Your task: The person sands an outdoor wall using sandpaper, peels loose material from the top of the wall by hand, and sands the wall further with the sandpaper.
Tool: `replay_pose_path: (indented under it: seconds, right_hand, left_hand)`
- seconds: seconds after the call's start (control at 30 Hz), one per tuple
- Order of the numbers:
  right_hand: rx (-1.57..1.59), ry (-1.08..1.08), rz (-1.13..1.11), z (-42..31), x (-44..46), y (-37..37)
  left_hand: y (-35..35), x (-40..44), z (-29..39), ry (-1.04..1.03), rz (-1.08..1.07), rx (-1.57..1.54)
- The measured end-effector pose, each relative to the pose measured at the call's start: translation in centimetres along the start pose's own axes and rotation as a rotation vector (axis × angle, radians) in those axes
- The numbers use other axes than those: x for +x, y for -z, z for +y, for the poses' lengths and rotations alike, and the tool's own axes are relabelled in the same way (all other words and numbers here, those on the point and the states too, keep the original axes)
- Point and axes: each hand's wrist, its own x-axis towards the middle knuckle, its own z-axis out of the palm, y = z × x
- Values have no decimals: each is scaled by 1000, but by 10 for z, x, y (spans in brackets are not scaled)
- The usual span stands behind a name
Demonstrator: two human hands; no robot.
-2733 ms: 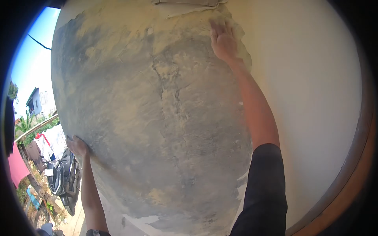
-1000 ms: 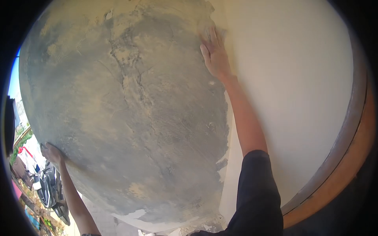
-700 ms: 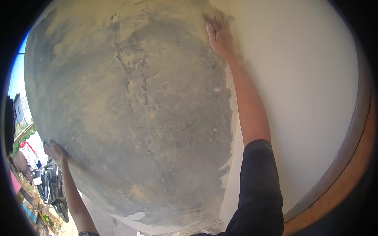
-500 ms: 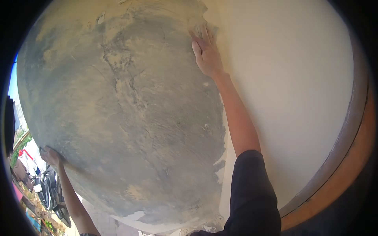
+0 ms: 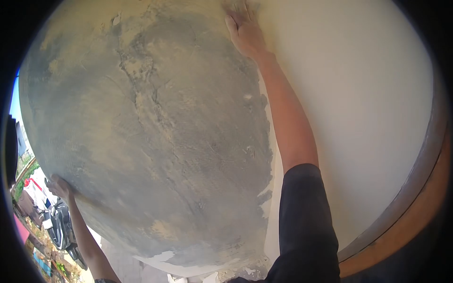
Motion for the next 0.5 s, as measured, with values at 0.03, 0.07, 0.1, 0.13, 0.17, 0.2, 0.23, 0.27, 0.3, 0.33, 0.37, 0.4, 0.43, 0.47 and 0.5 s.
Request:
replay_pose_path:
  seconds: [0.03,0.07,0.1,0.13,0.17,0.2,0.23,0.27,0.3,0.33,0.37,0.4,0.43,0.47,0.5]
  right_hand:
    - [13,14,-1,-3,-27,0]
    - [-49,56,25,-11,-78,-2]
    - [-100,22,-39,-16,-133,-6]
    - [-126,-23,-130,-16,-193,-10]
    - [-141,-41,-165,-15,-252,-12]
    - [-149,-57,-197,-28,-276,-9]
    - [-125,-58,-187,-26,-278,-11]
    - [-101,-59,-173,-18,-273,-14]
    - [-81,-60,-160,-18,-256,-12]
    - [-81,-34,-123,-19,-218,-12]
    - [-79,-6,-84,-21,-168,-13]
    - [-37,-1,-31,-23,-119,-12]
    - [5,3,24,-24,-88,-12]
    - [34,-6,38,-27,-81,-12]
    - [61,-18,48,-30,-78,-12]
  left_hand:
    - [2,2,2,3,-1,-20]
    - [2,2,2,11,-3,-40]
    - [0,1,-3,-24,9,-46]
    - [-4,0,-6,2,-11,-27]
    - [-6,1,-9,23,-31,-1]
    - [-3,2,-5,41,-45,27]
    - [1,0,0,-8,-24,-2]
    - [7,-2,6,-15,-36,6]
    - [11,-3,11,-19,-50,13]
    - [13,-4,15,-16,-57,14]
    - [13,-4,17,-15,-50,14]
    - [14,-5,16,-20,-48,19]
    - [14,-5,16,-25,-44,23]
    - [12,-4,14,-17,-37,20]
    - [10,-2,12,-8,-34,20]
